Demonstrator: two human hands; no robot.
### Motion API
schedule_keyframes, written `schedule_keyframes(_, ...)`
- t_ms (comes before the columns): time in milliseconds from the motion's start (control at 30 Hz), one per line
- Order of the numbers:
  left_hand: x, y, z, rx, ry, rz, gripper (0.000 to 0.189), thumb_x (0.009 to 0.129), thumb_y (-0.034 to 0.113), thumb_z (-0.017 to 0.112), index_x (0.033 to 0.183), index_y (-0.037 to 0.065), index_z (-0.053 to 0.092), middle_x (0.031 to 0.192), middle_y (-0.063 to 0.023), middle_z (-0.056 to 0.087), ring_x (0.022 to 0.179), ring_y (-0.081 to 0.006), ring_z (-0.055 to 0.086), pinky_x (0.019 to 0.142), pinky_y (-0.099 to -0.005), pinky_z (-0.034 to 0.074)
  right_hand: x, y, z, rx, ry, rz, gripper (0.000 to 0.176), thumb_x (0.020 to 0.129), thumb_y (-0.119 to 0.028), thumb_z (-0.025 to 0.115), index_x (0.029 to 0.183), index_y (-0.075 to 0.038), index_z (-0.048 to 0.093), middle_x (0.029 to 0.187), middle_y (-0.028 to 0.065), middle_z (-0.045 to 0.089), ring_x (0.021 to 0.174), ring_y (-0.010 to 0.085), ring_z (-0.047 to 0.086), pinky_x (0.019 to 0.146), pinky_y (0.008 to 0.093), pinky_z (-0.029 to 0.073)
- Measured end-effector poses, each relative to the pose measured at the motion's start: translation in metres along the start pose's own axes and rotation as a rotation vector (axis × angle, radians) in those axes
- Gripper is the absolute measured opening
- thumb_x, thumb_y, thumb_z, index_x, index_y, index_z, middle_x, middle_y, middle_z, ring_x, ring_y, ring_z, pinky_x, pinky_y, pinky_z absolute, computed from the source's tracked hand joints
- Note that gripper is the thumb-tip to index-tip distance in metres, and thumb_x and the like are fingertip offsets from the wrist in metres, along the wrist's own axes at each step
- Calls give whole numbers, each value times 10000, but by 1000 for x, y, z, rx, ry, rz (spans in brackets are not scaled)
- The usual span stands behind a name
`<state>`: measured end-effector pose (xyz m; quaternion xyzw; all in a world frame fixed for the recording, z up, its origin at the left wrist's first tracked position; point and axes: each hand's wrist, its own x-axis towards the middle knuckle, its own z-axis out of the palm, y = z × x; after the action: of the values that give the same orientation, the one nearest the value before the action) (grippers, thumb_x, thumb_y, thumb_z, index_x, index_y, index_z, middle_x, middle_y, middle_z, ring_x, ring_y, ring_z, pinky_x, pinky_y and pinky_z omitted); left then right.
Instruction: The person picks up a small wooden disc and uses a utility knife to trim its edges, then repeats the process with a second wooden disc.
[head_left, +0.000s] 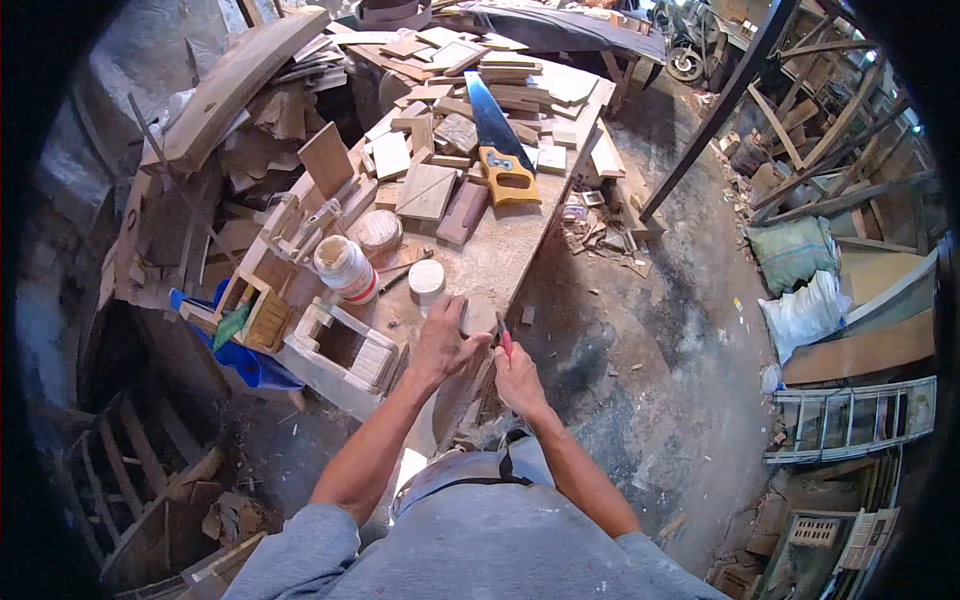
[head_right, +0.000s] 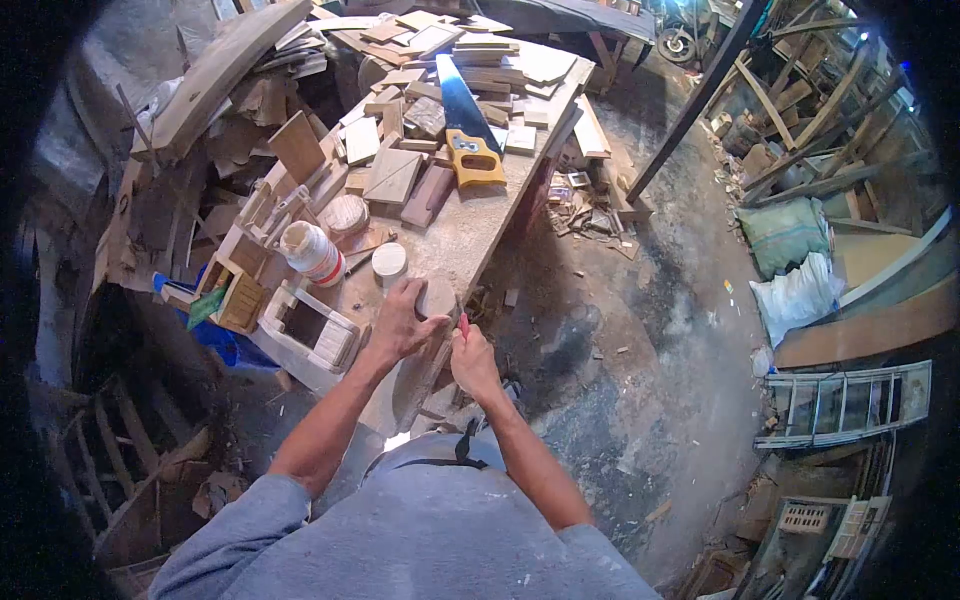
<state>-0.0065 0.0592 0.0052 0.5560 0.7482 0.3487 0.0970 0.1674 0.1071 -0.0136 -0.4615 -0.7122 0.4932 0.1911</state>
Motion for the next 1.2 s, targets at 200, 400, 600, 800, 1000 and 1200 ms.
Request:
schedule_keyframes(200,1,10,-9,-22,-56,-24,773,709,331,907,1290,-52,569,1246,-258,594,1175,-441,584,1017,-476,482,-3,-5,4,-67,-2,60,333,1036,-261,475,1137,42,568,1020,349,668,1027,548,631,870,589,490)
schedule_keyframes(400,5,4,-6,-29,-69,-5,768,696,321,913,1272,-50,565,1235,-254,595,1166,-444,584,992,-477,492,5,-7,14,-197,31,114,334,1048,-269,462,1136,34,572,955,338,680,969,547,645,839,581,503)
schedule_keyframes(600,5,6,-9,-13,-52,3,736,708,301,908,1264,-40,567,1206,-240,597,1134,-436,597,975,-469,500,16,2,-20,336,-186,274,363,1041,-287,474,1028,45,619,827,242,664,789,380,681,737,460,515)
schedule_keyframes(800,3,4,-6,-10,-56,20,714,719,279,902,1266,-46,575,1220,-234,596,1139,-426,602,986,-463,500,15,1,-14,-60,-39,-43,381,1048,-321,477,1038,44,586,988,353,653,1001,552,625,832,568,492)
schedule_keyframes(1000,7,1,-11,-36,-89,69,712,726,258,882,1281,-55,563,1234,-249,591,1173,-431,577,1023,-458,477,17,-11,-22,-123,-126,-33,338,1044,-276,476,1075,48,569,1045,373,644,1033,560,609,863,592,483)
schedule_keyframes(1200,11,-9,-15,-36,-184,79,698,741,252,858,1288,-58,554,1259,-259,584,1206,-432,556,1054,-455,456,26,-15,-29,-284,-192,42,325,1037,-262,495,1091,48,576,1033,366,640,1032,569,591,850,559,501)
